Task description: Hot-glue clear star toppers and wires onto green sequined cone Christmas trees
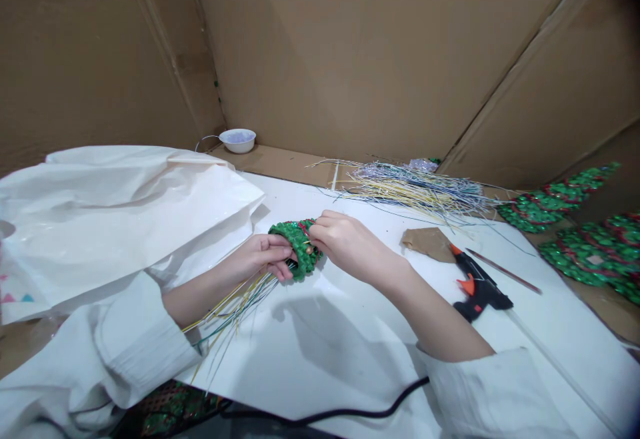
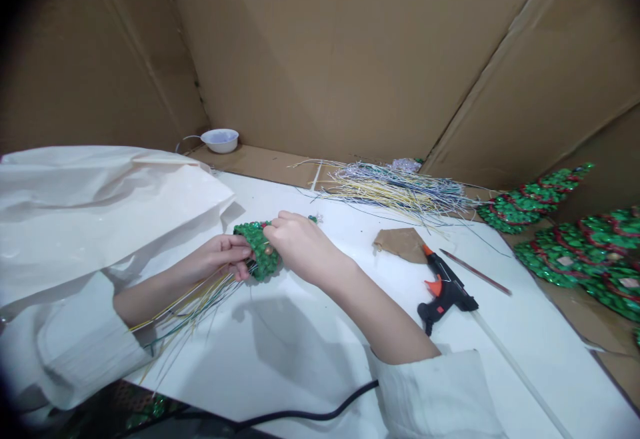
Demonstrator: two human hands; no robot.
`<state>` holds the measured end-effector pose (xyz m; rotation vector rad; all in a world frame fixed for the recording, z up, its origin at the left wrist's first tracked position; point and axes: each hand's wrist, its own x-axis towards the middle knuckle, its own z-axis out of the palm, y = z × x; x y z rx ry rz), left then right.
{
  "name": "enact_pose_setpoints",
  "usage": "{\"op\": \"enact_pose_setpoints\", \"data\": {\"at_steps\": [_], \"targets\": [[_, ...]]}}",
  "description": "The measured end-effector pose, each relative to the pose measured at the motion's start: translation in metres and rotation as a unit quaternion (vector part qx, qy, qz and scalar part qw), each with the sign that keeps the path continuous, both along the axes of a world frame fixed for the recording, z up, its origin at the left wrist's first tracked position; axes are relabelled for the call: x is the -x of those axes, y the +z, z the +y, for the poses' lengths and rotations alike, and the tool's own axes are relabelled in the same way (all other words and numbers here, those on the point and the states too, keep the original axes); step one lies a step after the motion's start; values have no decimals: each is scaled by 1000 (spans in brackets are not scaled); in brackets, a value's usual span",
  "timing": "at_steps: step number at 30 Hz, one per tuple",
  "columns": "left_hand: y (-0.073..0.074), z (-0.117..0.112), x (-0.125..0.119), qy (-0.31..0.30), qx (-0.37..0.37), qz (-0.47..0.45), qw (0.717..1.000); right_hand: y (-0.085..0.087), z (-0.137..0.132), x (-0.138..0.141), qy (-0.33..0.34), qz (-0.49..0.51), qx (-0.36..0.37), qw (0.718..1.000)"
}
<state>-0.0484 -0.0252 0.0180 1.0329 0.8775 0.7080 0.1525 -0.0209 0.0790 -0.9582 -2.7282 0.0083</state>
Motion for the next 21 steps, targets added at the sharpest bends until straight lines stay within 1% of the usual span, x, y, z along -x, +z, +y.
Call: {"op": "enact_pose_setpoints", "data": {"at_steps": [3,6,11,15,21], "targets": [[-3,0,-1,12,0,-4,1000,-2,0,1,6,2,-6,1000],[-3,-1,-3,22,1,3,1000,-2,1,1,6,9,-3,1000],[1,-3,-6,31,-7,27,999,-1,5,-1,-16,12,27,999],[1,-6,-7,35,-22,42,998,-1,6,-5,-48,1,32,998],[-2,-10,-9,47,-57,40,996,0,3,-6,-60,59,91,992]]}}
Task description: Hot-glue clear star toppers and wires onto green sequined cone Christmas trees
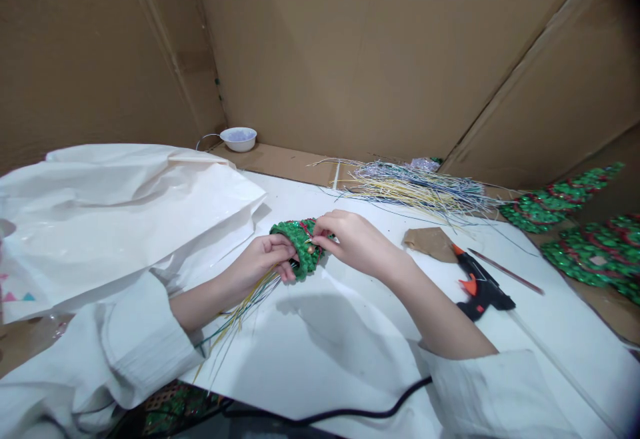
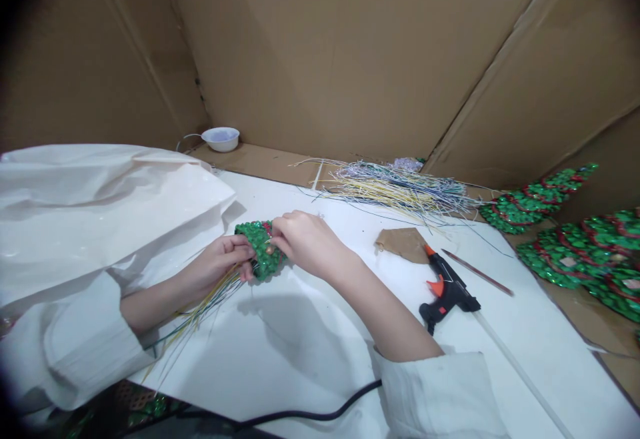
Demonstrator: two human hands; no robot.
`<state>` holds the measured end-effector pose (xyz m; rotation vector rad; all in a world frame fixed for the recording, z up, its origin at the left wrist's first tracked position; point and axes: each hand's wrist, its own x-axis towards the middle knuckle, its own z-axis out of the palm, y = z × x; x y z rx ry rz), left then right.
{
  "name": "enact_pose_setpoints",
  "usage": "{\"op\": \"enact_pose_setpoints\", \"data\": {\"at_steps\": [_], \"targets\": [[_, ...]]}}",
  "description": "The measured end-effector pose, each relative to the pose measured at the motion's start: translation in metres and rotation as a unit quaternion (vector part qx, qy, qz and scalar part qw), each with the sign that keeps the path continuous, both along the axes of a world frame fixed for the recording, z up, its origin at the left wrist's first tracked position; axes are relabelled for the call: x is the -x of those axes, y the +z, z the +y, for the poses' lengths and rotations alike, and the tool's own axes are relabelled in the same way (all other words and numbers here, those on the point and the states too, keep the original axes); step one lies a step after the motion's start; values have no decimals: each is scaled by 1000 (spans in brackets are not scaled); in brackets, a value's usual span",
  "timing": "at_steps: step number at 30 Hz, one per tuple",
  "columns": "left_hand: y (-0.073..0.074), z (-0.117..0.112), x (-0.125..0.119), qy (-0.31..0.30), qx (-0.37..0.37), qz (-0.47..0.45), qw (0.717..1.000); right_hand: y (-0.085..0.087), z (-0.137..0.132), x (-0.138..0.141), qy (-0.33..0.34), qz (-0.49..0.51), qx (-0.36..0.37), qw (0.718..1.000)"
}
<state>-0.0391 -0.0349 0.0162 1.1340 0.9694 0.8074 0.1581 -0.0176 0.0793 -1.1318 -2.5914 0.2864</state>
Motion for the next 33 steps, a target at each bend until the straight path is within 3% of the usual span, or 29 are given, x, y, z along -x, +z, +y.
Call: {"op": "enact_pose_setpoints", "data": {"at_steps": [12,19,25,33], "targets": [[-17,14,-17,34,-78,-43,995,-8,13,-1,-76,88,36,993],[-16,37,-46,72,-54,-80,993,-13,30,-12,-133,100,28,986],[-17,57,-73,67,-56,-107,990,-14,42,-28,-190,77,7,979],[-18,64,-79,75,-33,-121,989,-13,42,-28,-205,37,-28,978]]}}
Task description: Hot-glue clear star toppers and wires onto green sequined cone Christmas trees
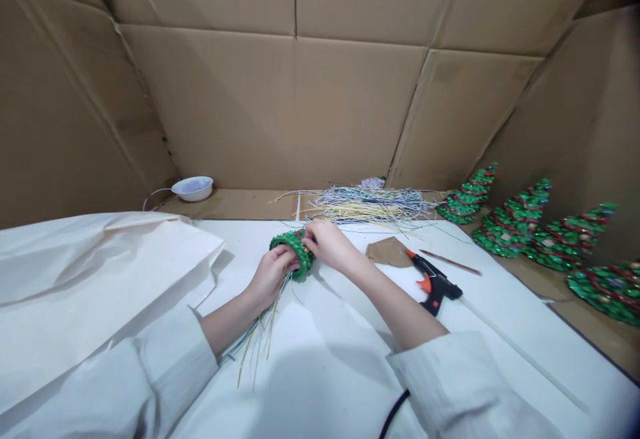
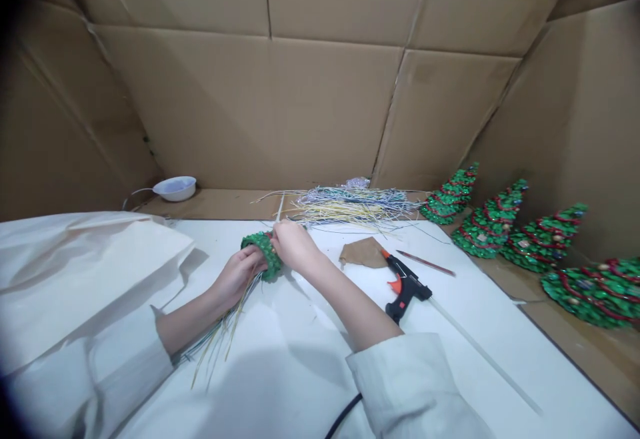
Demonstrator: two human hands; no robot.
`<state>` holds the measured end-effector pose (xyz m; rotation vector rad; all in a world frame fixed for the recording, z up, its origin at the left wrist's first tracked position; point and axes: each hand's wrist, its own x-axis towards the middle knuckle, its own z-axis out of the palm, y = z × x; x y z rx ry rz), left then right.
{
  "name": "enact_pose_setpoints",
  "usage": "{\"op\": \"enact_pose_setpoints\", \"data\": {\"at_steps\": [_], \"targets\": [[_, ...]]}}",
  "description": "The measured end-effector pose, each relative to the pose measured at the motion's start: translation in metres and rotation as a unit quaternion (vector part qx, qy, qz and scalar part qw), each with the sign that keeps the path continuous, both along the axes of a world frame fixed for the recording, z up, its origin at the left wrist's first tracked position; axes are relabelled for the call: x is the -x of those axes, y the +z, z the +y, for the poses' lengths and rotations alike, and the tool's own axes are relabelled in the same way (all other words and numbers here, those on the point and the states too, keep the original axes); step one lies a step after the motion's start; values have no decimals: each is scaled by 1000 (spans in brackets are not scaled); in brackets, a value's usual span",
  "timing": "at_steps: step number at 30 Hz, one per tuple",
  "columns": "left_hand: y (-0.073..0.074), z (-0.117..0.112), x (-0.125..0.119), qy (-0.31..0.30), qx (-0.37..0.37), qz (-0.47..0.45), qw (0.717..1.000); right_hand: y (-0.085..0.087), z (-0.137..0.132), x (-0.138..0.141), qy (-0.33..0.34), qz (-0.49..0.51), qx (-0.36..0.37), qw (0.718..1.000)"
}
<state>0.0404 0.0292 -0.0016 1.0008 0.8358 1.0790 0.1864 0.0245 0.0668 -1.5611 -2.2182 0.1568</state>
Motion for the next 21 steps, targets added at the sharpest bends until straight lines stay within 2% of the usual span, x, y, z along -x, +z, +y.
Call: {"op": "enact_pose_setpoints", "data": {"at_steps": [3,7,10,16,21], "targets": [[-1,1,2,4,6,-4,1000,-1,2,-2,10,14,1,1000],[-2,4,4,0,7,-1,1000,-3,9,-10,43,72,49,995],[-3,4,3,0,1,2,1000,-5,11,-13,36,97,55,993],[-4,2,-1,15,-13,-5,1000,-3,5,-5,11,46,6,999],[-8,2,-2,22,-21,-16,999,2,-2,3,-6,10,12,1000]]}}
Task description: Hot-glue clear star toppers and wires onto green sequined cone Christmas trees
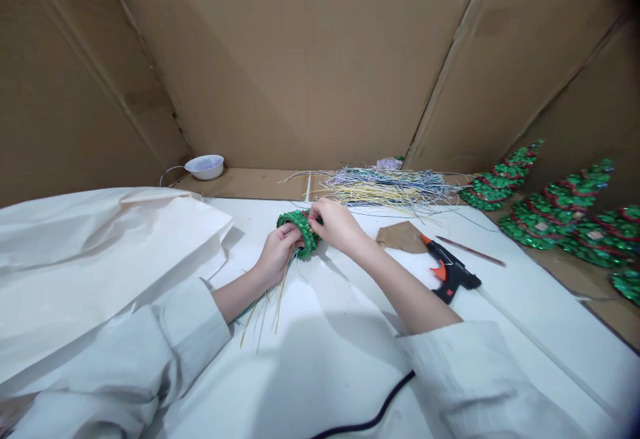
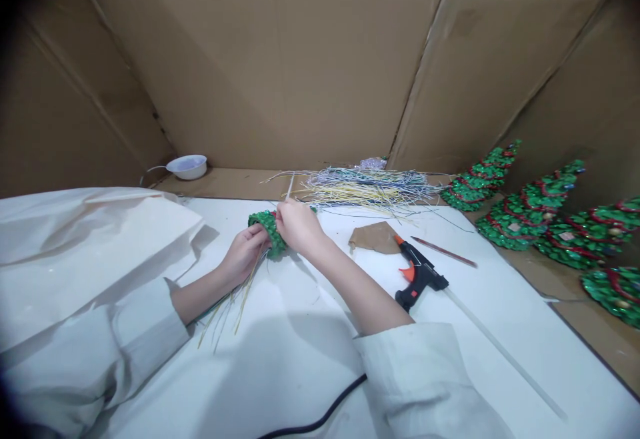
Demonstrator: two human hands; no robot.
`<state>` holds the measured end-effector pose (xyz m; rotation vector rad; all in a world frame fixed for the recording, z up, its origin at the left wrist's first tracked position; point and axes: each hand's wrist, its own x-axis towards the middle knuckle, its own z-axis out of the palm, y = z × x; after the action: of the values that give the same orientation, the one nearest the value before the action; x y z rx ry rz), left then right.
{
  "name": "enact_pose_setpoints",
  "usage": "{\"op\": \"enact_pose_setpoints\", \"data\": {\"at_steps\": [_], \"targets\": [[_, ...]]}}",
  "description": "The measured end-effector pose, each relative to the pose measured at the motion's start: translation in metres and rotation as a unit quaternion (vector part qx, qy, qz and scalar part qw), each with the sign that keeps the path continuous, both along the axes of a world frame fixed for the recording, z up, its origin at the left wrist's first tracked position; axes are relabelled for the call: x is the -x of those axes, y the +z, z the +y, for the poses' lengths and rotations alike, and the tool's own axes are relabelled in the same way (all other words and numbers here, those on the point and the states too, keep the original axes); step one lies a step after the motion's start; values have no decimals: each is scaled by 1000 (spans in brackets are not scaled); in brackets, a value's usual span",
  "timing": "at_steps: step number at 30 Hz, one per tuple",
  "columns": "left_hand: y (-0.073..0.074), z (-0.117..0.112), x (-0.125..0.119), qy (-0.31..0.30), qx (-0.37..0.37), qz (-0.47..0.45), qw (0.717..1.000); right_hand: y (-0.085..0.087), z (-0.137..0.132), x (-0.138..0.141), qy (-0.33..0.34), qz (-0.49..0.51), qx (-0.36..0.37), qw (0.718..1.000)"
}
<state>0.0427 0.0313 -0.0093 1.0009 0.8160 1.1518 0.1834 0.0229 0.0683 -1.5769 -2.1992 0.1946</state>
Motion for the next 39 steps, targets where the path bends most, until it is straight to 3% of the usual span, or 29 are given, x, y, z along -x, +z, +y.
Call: {"op": "enact_pose_setpoints", "data": {"at_steps": [11,17,25,32,39], "targets": [[-3,4,-1,-18,15,-17,1000,6,-6,5,4,-19,27,999],[-2,3,-3,-6,25,-34,999,7,-11,3,40,9,52,998],[1,1,-4,10,17,-44,999,-11,-14,11,2,39,34,999],[2,1,-6,6,12,-54,998,-43,-18,6,43,215,-41,975],[-3,4,-4,16,-6,-59,998,-53,-19,7,70,200,-125,969]]}}
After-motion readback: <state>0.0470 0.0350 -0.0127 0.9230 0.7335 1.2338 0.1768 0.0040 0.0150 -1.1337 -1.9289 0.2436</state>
